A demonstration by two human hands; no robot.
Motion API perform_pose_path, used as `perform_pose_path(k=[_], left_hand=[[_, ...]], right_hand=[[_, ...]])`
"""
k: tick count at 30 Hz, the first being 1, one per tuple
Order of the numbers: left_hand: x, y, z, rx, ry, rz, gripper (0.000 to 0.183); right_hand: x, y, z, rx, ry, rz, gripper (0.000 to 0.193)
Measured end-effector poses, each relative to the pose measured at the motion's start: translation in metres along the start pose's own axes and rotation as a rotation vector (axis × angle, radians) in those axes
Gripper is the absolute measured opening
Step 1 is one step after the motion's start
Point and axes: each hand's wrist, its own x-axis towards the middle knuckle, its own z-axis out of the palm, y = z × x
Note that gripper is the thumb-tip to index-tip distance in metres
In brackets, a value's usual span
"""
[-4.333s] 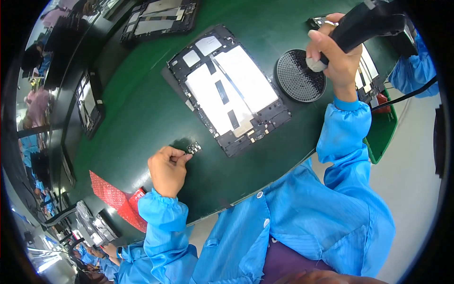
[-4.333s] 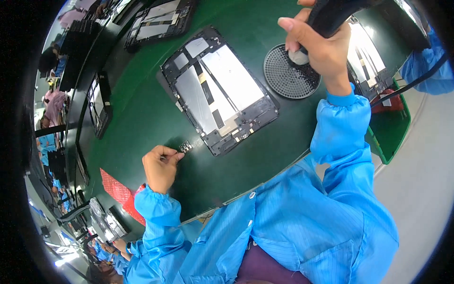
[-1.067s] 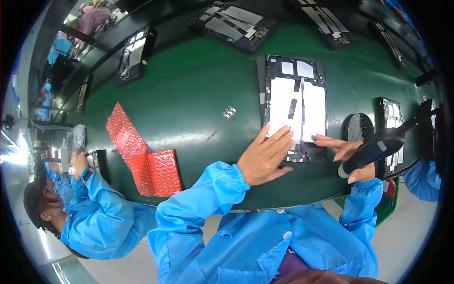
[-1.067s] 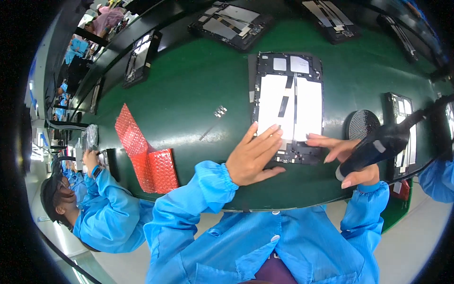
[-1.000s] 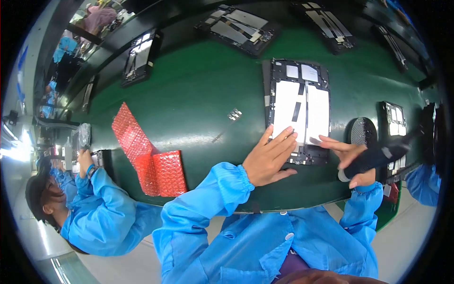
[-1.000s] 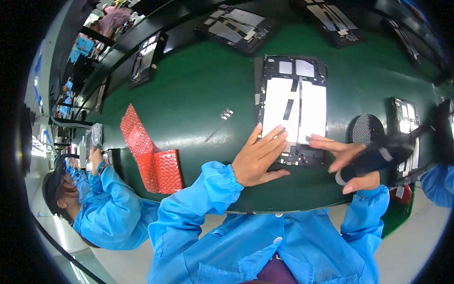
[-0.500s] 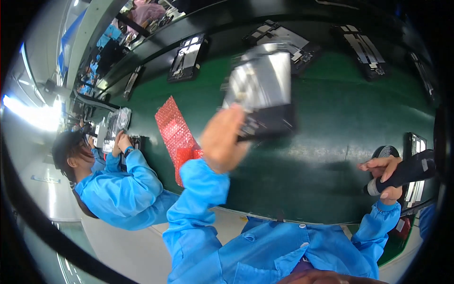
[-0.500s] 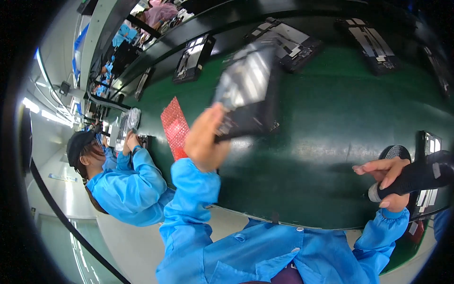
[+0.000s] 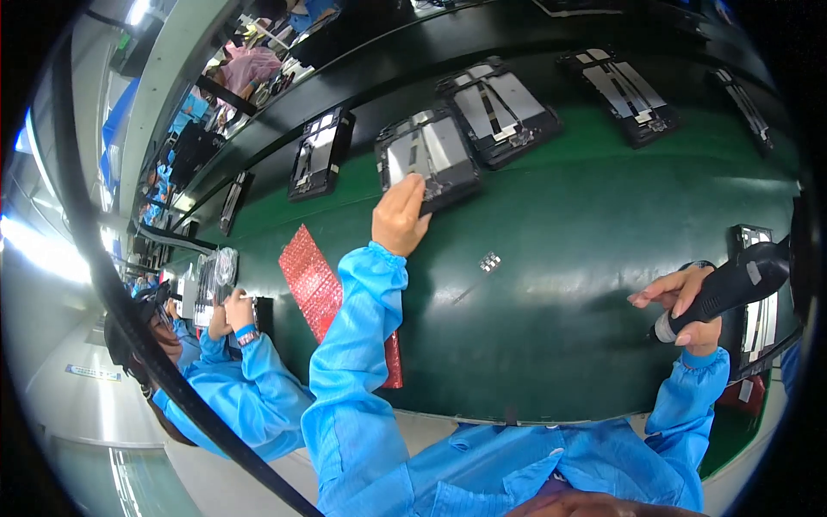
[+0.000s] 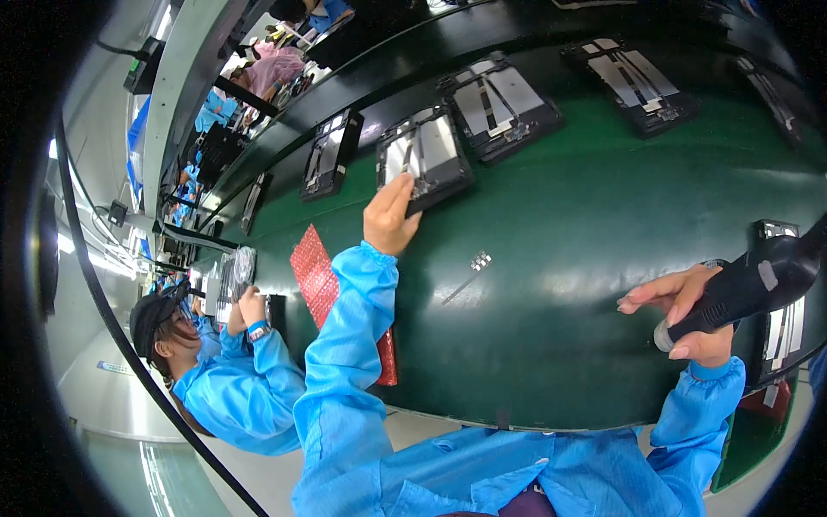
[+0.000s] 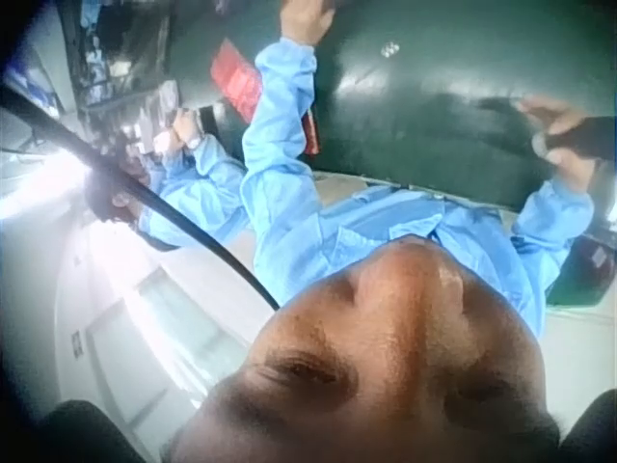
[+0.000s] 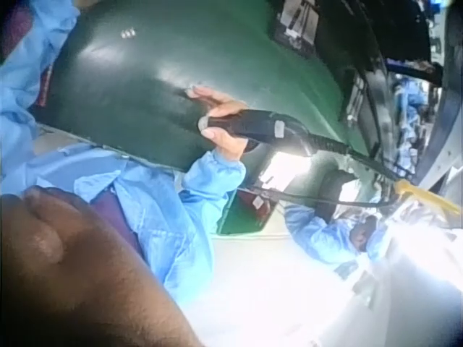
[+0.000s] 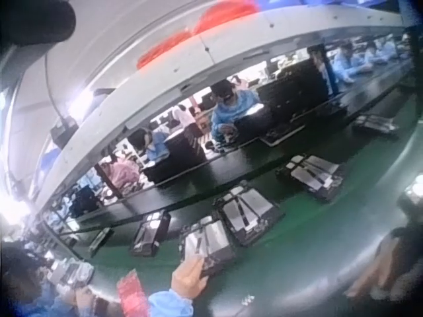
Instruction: Assembling internal components and using an electric screwdriver to secure parts into tablet or screen frames on a production line.
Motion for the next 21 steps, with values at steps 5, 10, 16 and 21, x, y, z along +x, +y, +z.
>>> perform_pose_path(k=[5, 10, 16, 21], left_hand=[[0.013, -0.014, 0.021, 0.033, -0.032, -0.011, 0.058], [0.019, -0.061, 0.031, 0.164, -0.159, -0.155, 0.056], [0.071, -0.034, 0.028, 0.139, -0.510, -0.250, 0.065], [0.121, 0.030, 0.080, 0.172, -0.618, -0.039, 0.072]], right_hand=[[0.001, 0.000, 0.001, -0.016, 0.086, 0.015, 0.030], [0.002, -0.004, -0.009, -0.074, 0.033, -0.014, 0.041], [0.006, -0.010, -0.003, -0.165, 0.249, -0.036, 0.081], [-0.002, -0.018, -0.007, -0.273, 0.391, -0.017, 0.085]])
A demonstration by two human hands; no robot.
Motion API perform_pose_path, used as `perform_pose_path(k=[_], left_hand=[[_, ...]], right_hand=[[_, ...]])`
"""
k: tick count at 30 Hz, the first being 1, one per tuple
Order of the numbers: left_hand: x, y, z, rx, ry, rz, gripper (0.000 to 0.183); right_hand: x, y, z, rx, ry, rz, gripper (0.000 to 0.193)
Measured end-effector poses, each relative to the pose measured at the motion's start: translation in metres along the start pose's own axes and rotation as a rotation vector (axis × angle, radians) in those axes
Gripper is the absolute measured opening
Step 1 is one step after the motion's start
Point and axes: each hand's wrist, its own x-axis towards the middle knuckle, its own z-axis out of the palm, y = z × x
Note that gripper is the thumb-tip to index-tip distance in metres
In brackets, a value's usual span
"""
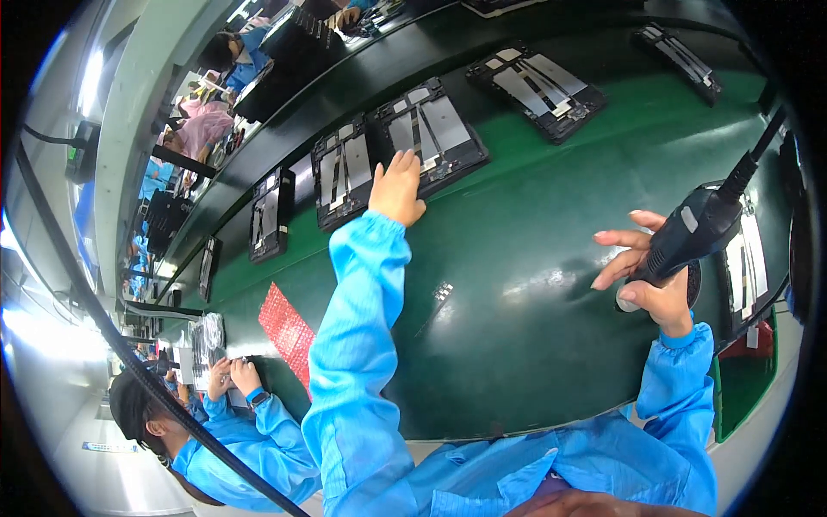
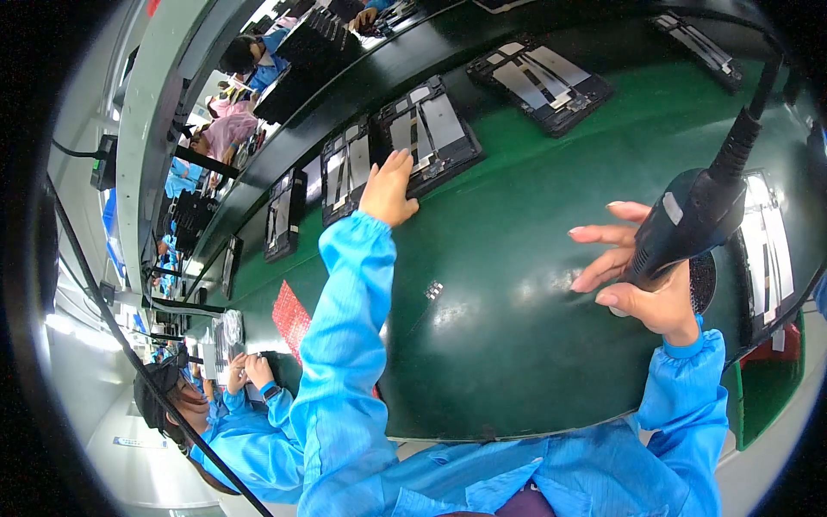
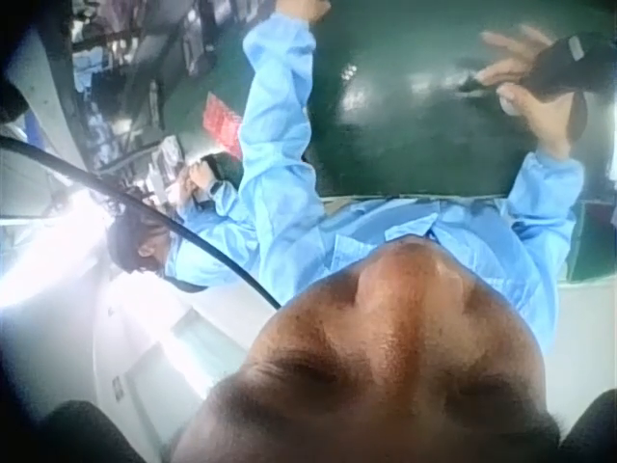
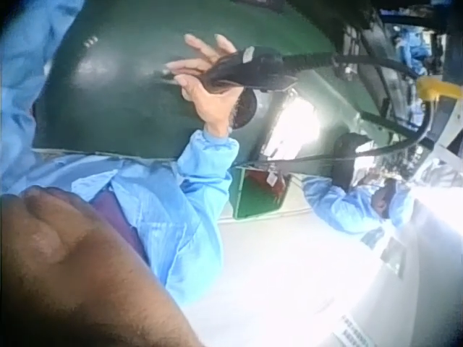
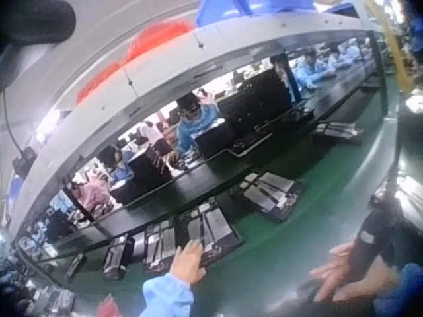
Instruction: Assembling internal components and using an electric screwdriver to secure parts into tablet or screen frames on a production line.
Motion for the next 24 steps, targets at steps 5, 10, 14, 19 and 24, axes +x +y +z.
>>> perform_pose_path(k=[5, 10, 14, 19, 24], left_hand=[[0.030, -0.013, 0.018, -0.025, -0.018, -0.077, 0.063], [0.027, -0.028, 0.019, 0.044, 0.369, -0.234, 0.049], [0.018, 0.000, -0.030, 0.009, 0.581, -0.296, 0.037], [-0.042, 0.039, -0.069, -0.037, 0.847, -0.237, 0.031], [-0.102, 0.122, -0.079, -0.112, 0.783, 0.125, 0.030]], right_hand=[[-0.006, -0.004, -0.004, 0.003, -0.017, -0.020, 0.077], [-0.004, -0.012, -0.001, 0.028, -0.003, 0.072, 0.081], [-0.011, -0.024, -0.005, -0.060, 0.037, 0.105, 0.081], [-0.008, -0.031, -0.022, -0.169, 0.199, -0.170, 0.080], [-0.004, -0.039, -0.044, -0.289, 0.300, -0.367, 0.063]])
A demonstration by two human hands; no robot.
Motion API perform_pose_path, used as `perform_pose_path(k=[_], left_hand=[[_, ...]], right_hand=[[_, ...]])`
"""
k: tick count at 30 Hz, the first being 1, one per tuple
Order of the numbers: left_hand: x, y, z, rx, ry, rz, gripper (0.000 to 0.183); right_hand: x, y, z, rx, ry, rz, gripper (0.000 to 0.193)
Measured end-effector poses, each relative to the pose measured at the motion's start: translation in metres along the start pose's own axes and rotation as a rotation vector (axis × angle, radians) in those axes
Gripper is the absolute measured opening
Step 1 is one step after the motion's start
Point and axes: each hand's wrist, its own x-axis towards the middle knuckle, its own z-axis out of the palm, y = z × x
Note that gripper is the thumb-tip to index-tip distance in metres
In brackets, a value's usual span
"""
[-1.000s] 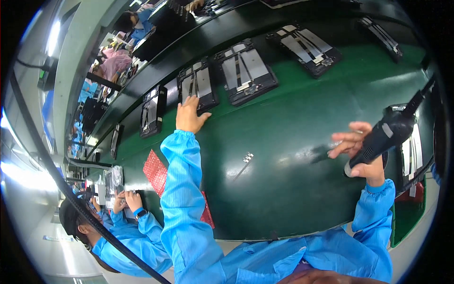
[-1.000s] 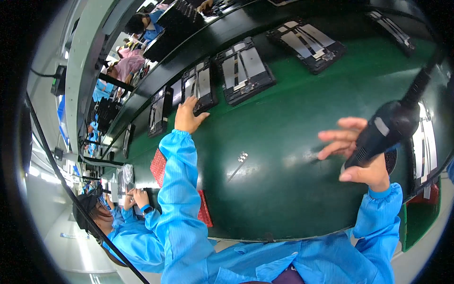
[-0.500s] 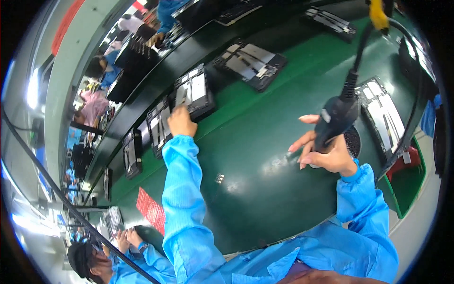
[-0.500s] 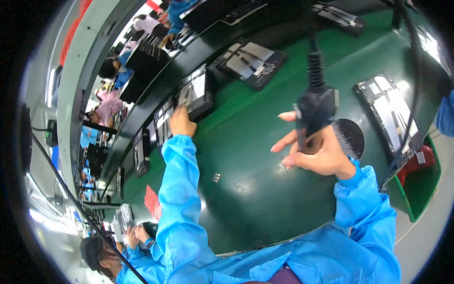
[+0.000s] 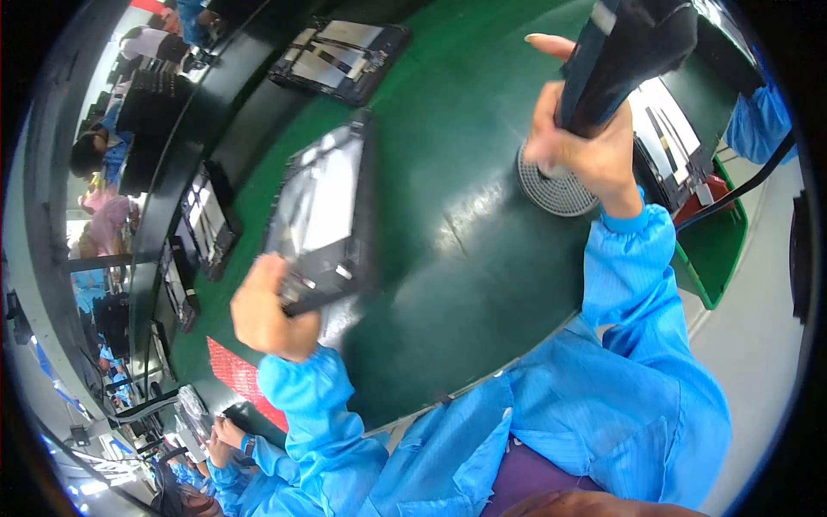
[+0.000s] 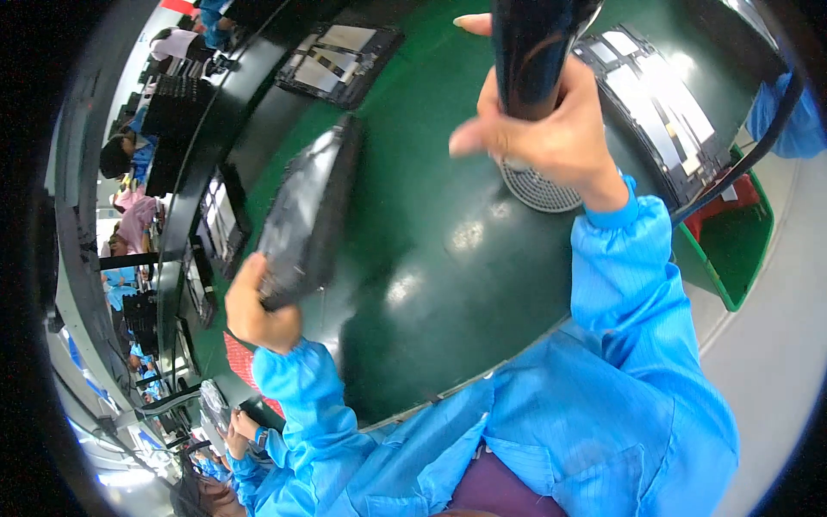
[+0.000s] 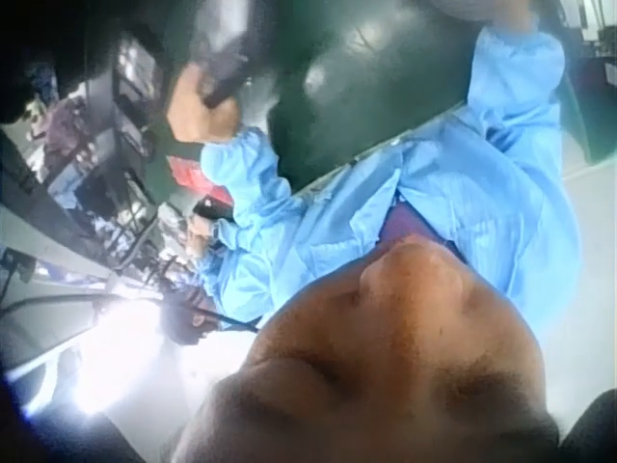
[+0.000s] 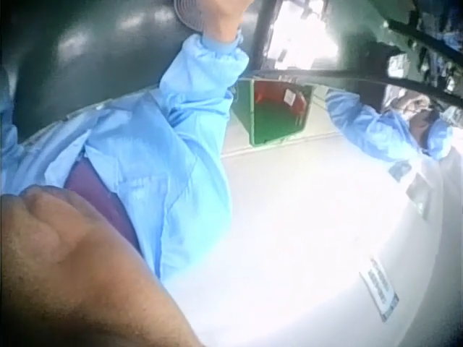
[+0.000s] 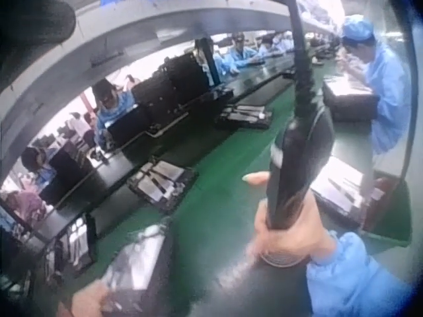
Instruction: Assembling internal components and using an electric screwdriver to secure parts into tablet or screen frames on a production line.
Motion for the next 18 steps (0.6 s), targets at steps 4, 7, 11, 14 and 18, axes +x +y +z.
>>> perform_pose_path(k=[4, 7, 11, 14, 18], left_hand=[[-0.031, 0.062, -0.021, -0.143, -0.406, 0.030, 0.042], [-0.063, 0.099, -0.014, -0.375, -0.529, 0.043, 0.055], [-0.078, 0.122, 0.005, -0.620, -0.650, -0.081, 0.067], [-0.081, 0.137, 0.016, -0.641, -0.555, -0.036, 0.062], [-0.071, 0.148, 0.017, -0.683, -0.558, -0.113, 0.047]], right_hand=[[-0.003, 0.016, -0.018, -0.111, 0.116, -0.059, 0.047], [-0.004, 0.021, -0.022, -0.089, 0.147, -0.089, 0.038], [-0.003, 0.023, -0.021, -0.197, 0.174, -0.063, 0.036], [-0.004, 0.028, -0.029, -0.250, 0.121, -0.064, 0.036], [-0.005, 0.030, -0.032, -0.293, 0.116, -0.062, 0.035]])
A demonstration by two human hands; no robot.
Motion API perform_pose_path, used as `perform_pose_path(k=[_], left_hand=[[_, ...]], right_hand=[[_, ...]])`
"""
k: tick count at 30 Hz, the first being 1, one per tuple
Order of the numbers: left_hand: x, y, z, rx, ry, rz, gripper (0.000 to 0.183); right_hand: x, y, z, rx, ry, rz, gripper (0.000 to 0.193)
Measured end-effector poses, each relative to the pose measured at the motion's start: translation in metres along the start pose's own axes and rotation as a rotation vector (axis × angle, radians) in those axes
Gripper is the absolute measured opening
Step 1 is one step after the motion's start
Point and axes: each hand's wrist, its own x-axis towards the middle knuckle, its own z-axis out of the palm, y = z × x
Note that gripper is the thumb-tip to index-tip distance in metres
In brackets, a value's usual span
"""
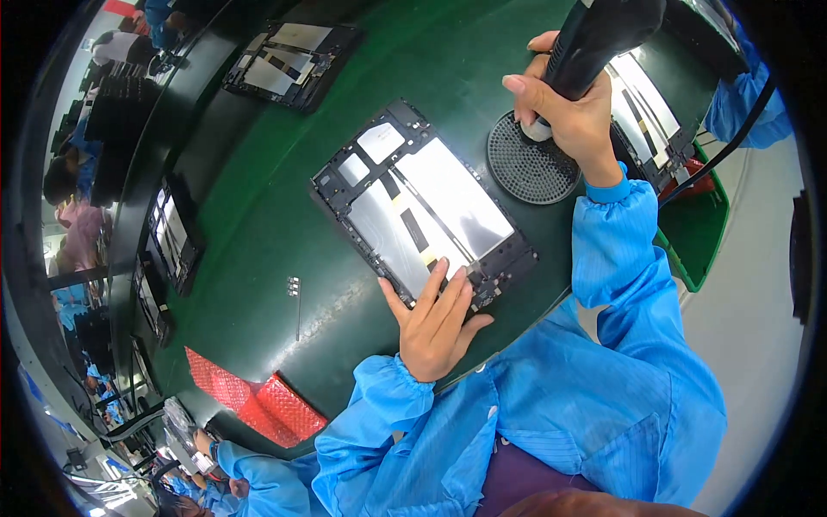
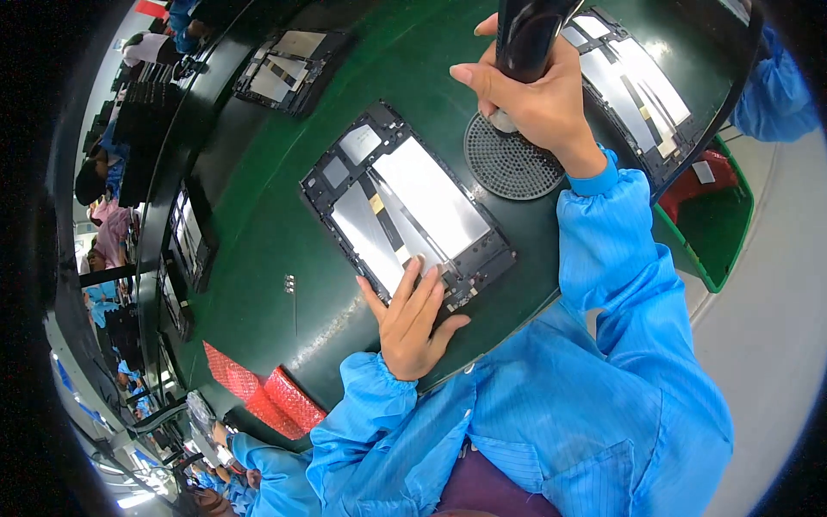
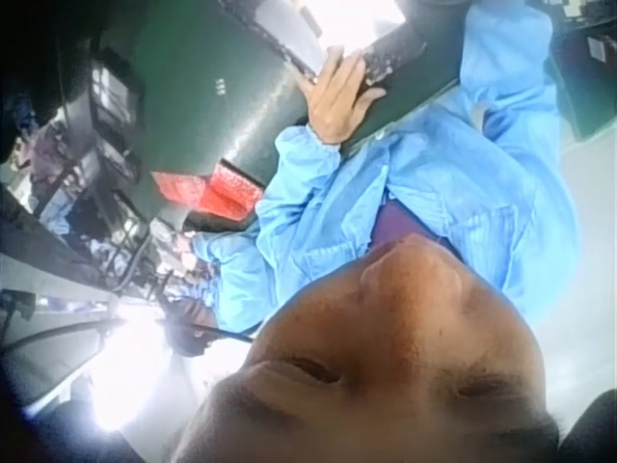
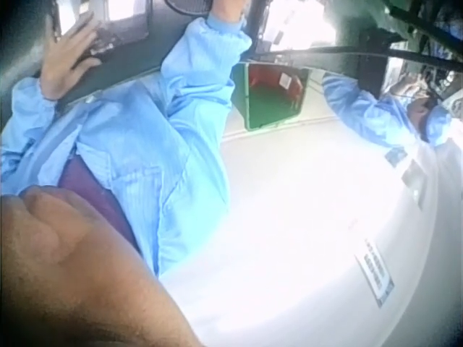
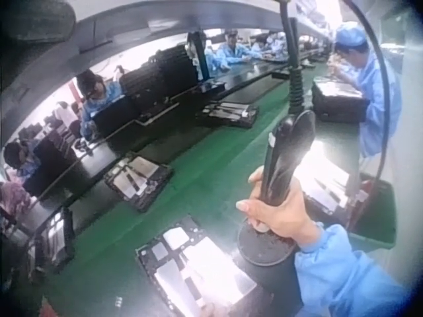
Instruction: Assembling internal components and using an electric screwdriver to secure parts into tablet or screen frames on a production line.
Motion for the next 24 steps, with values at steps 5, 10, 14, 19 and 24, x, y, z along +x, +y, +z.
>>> perform_pose_path(k=[5, 10, 14, 19, 24], left_hand=[[0.002, -0.009, -0.009, -0.181, 0.124, 0.055, 0.020], [0.009, -0.015, -0.011, -0.256, 0.219, 0.012, 0.013], [0.017, -0.017, -0.018, -0.230, 0.328, -0.038, 0.021], [0.005, -0.028, -0.027, -0.249, 0.410, -0.356, 0.018], [0.000, -0.064, -0.043, -0.676, 0.485, -0.553, 0.007]], right_hand=[[0.001, 0.006, 0.000, 0.047, -0.005, -0.008, 0.035], [0.003, 0.007, -0.001, 0.001, -0.009, 0.010, 0.033], [0.001, 0.009, -0.003, 0.005, -0.008, 0.007, 0.033], [0.001, 0.009, 0.001, 0.027, -0.007, 0.041, 0.034], [-0.002, -0.001, 0.007, 0.056, 0.044, 0.058, 0.036]])
